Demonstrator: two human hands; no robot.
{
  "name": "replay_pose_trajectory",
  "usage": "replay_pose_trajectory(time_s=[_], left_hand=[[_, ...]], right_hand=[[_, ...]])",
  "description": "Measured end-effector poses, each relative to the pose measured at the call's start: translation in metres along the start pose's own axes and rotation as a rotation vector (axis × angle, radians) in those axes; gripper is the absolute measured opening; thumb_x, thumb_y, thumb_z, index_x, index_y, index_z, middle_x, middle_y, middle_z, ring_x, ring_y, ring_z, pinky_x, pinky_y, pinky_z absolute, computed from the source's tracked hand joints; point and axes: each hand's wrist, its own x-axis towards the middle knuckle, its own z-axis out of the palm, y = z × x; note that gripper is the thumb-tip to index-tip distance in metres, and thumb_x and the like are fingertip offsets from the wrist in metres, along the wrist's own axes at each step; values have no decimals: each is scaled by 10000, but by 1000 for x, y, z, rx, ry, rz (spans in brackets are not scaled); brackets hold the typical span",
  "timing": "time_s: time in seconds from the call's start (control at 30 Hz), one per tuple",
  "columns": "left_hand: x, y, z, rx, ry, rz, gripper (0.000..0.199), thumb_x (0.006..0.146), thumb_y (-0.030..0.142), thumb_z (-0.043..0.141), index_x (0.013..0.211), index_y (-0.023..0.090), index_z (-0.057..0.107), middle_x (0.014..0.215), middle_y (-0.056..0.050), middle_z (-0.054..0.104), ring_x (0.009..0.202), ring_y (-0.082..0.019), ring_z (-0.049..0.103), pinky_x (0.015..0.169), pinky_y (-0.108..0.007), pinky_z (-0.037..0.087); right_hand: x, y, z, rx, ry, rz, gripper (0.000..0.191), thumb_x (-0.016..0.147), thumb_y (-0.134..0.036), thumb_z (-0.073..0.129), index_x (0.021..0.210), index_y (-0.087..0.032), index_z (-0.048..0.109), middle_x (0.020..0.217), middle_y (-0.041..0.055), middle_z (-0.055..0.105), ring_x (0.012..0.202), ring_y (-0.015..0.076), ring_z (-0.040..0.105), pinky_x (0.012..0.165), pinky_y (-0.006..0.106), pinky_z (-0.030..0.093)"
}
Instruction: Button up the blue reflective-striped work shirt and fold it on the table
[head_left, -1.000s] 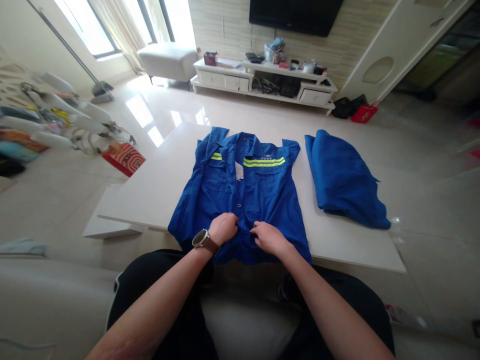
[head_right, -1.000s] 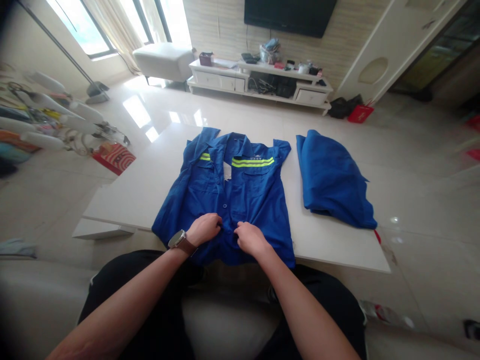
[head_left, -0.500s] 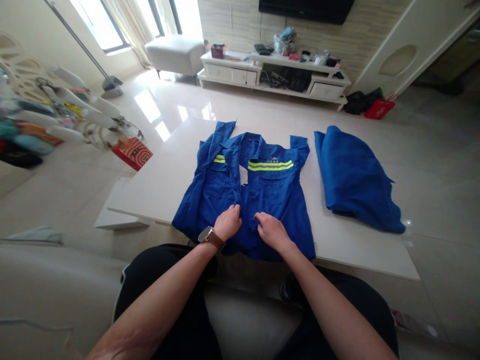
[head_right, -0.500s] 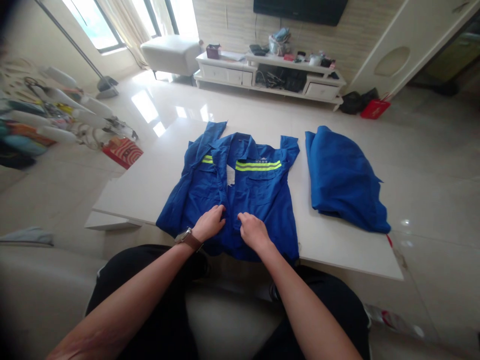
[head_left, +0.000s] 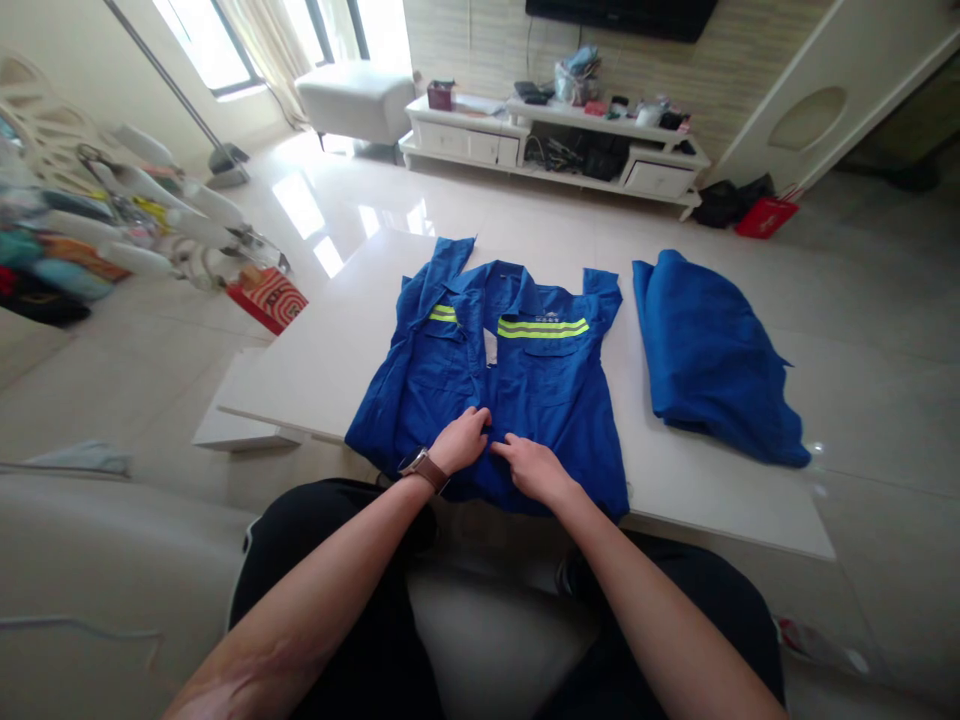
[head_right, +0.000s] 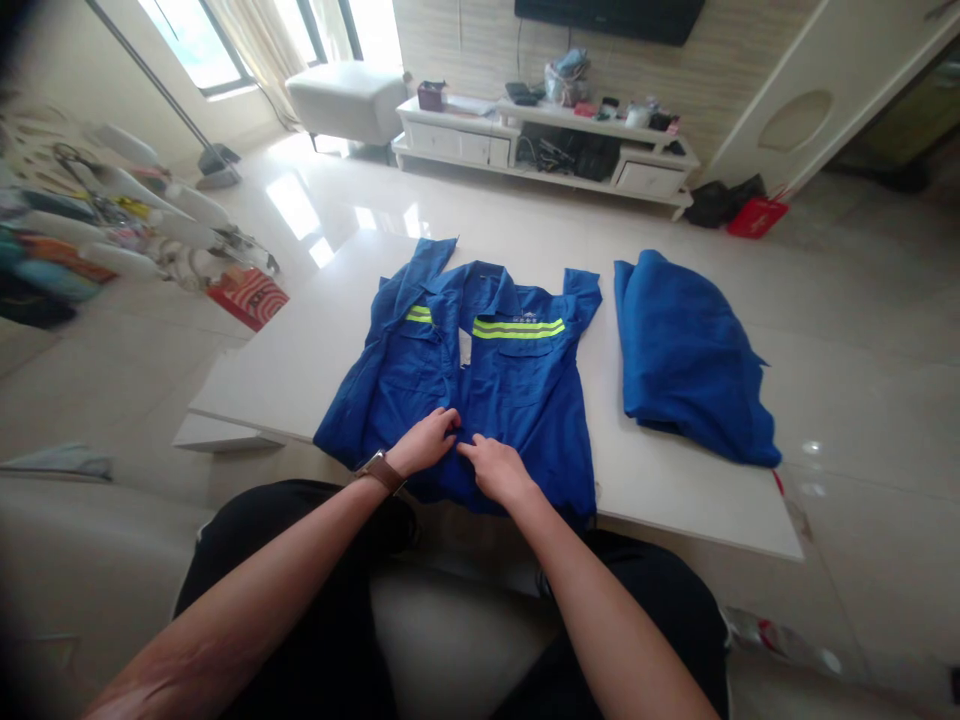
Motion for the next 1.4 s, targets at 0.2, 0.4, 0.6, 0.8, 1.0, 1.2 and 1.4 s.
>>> replay_pose_trajectory(time_s=[0.2, 0.4, 0.6, 0.8, 1.0, 1.2, 1.4], left_hand=[[0, 1, 1, -21, -7, 13, 246, 871, 135, 529, 1097, 214, 586, 1106, -87, 612, 960, -222, 648, 859, -331, 504], [-1, 6, 2, -39, -17, 22, 264, 862, 141, 561, 1118, 201, 567, 1136, -103, 609, 967, -229, 651, 852, -335, 511], [-2, 8, 1, -38, -13, 18, 259, 859, 149, 572, 1114, 196, 566, 1140, -103, 607, 977, -229, 653, 857, -333, 510], [-2, 10, 1, -17, -36, 19, 220, 868, 172, 577, 1085, 202, 604, 1120, -99, 617, 935, -218, 654, 849, -332, 507], [-3, 11, 0, 17, -38, 20, 224, 861, 150, 553, 1063, 205, 632, 1094, -96, 645, 940, -221, 652, 830, -325, 497], [-6, 16, -3, 105, -23, -24, 222, 882, 157, 529, 1067, 227, 631, 1105, -81, 675, 960, -223, 661, 795, -316, 483], [-7, 17, -6, 140, 5, -32, 178, 936, 173, 494, 1028, 230, 635, 1084, -70, 694, 948, -212, 670, 763, -297, 457]], right_hand=[[3, -3, 2, 2, 19, 99, 324, 957, -106, 406, 1122, -214, 662, 1157, 100, 629, 965, 204, 644, 789, 285, 456], [12, 1, 6, 158, 190, 210, 257, 1008, -293, 478, 888, -171, 669, 1047, 110, 663, 949, 204, 639, 840, 285, 447], [14, 11, 9, 431, 353, 286, 64, 835, -163, 638, 875, -209, 619, 831, 11, 670, 797, 169, 624, 725, 258, 412], [19, 20, 9, 579, 350, 553, 343, 713, -128, 729, 1037, -167, 623, 837, 23, 681, 785, 179, 632, 695, 248, 420], [14, 19, 5, 522, 354, 431, 34, 808, -222, 682, 786, -196, 681, 772, 43, 702, 778, 198, 640, 701, 274, 402], [12, 16, 8, 589, 440, 414, 92, 833, -279, 652, 776, -217, 689, 749, 12, 701, 712, 171, 619, 668, 261, 393], [15, 13, 0, 529, 373, 411, 125, 841, -313, 682, 759, -219, 671, 767, 18, 716, 737, 173, 631, 673, 259, 395]])
